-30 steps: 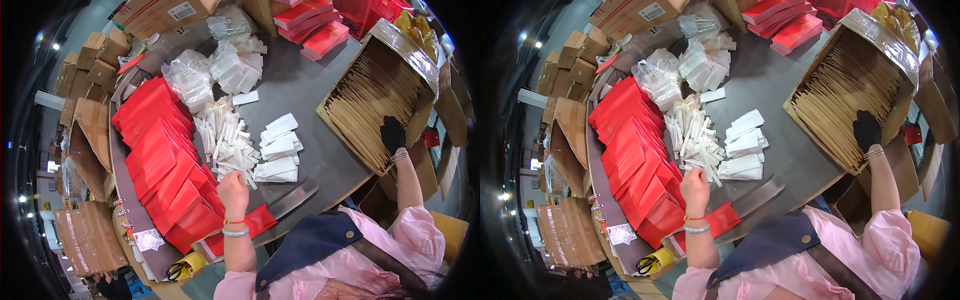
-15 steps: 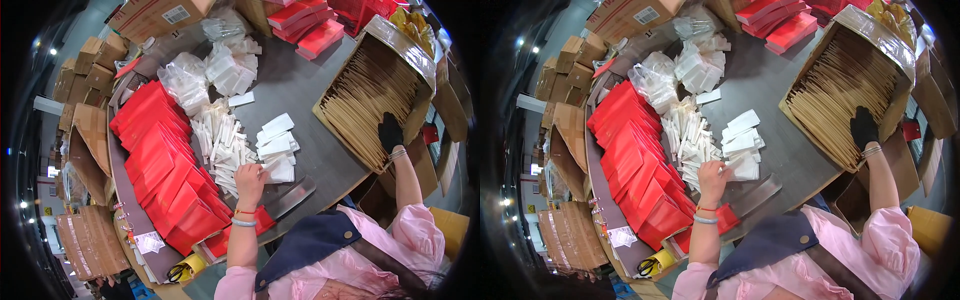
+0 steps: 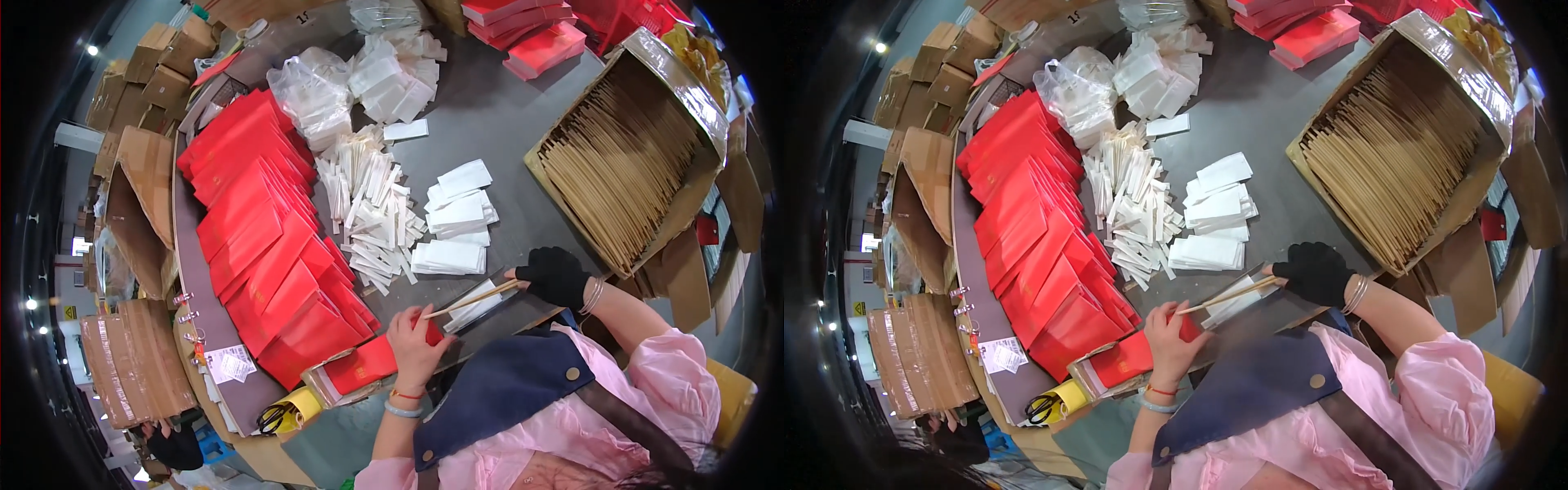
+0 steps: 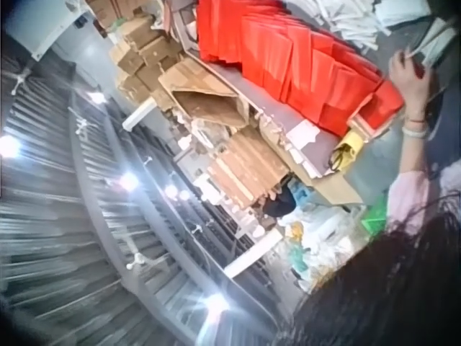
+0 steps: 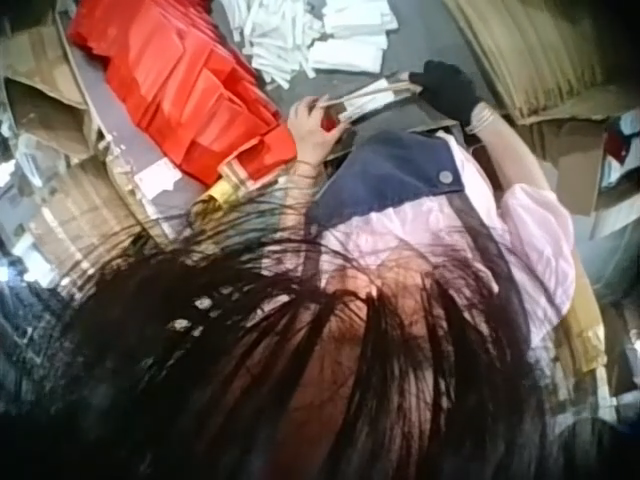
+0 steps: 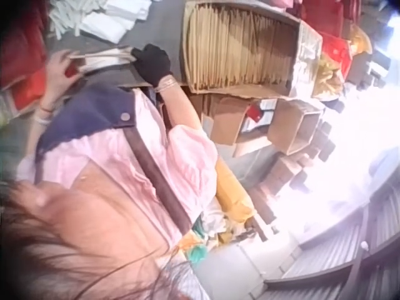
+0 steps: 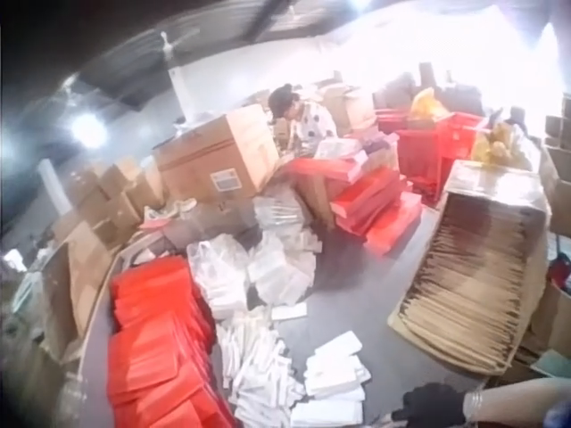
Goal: The recorder is manually packaging incense sticks by inserting them into plastic bags and subsequently into red envelopes at a warehouse workstation.
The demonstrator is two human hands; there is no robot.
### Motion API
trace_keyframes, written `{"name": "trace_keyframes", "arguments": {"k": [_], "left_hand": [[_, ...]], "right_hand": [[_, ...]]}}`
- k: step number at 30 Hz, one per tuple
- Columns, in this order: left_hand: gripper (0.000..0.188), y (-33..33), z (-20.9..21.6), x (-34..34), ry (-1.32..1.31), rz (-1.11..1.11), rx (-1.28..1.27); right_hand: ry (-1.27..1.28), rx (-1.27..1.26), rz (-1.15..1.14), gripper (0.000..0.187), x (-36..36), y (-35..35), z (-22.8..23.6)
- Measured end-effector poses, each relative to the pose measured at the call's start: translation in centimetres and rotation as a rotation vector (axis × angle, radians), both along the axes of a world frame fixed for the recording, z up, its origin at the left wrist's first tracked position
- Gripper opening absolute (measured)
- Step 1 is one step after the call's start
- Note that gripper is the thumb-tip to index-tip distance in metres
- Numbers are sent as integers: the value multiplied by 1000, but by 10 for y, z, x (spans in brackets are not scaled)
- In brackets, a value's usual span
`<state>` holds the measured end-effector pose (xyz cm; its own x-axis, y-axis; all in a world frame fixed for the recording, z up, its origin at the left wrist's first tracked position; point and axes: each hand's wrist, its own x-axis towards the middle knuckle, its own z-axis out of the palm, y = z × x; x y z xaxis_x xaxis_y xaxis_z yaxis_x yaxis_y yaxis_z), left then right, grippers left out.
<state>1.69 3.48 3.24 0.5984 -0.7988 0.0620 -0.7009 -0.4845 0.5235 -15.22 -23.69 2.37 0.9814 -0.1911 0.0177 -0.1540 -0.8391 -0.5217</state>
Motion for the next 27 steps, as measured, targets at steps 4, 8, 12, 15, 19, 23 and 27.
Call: {"name": "trace_keyframes", "arguments": {"k": [4,8,12,15,19,23,27], "left_hand": [[71,20,-7,1,-9,-41,66],[71,20,-13,0,-34,-63,22],[73,-15,-11,-14,-9,-125,26],[72,-4,-17,-10,-65,-72,18],[68,-22,-17,-8,-41,-127,11],[57,-19,-11,4,-103,-189,63],[43,-32,40,8,-40,-447,442]], "right_hand": [[44,-259,87,32,-6,-8,-14],[63,-302,162,31,6,1,-16],[-163,59,231,22,39,43,-31],[-34,-64,-38,23,21,11,-37],[-27,313,-96,26,40,66,-52],[241,591,-60,42,65,80,6],[-86,-192,126,55,44,58,2]]}}
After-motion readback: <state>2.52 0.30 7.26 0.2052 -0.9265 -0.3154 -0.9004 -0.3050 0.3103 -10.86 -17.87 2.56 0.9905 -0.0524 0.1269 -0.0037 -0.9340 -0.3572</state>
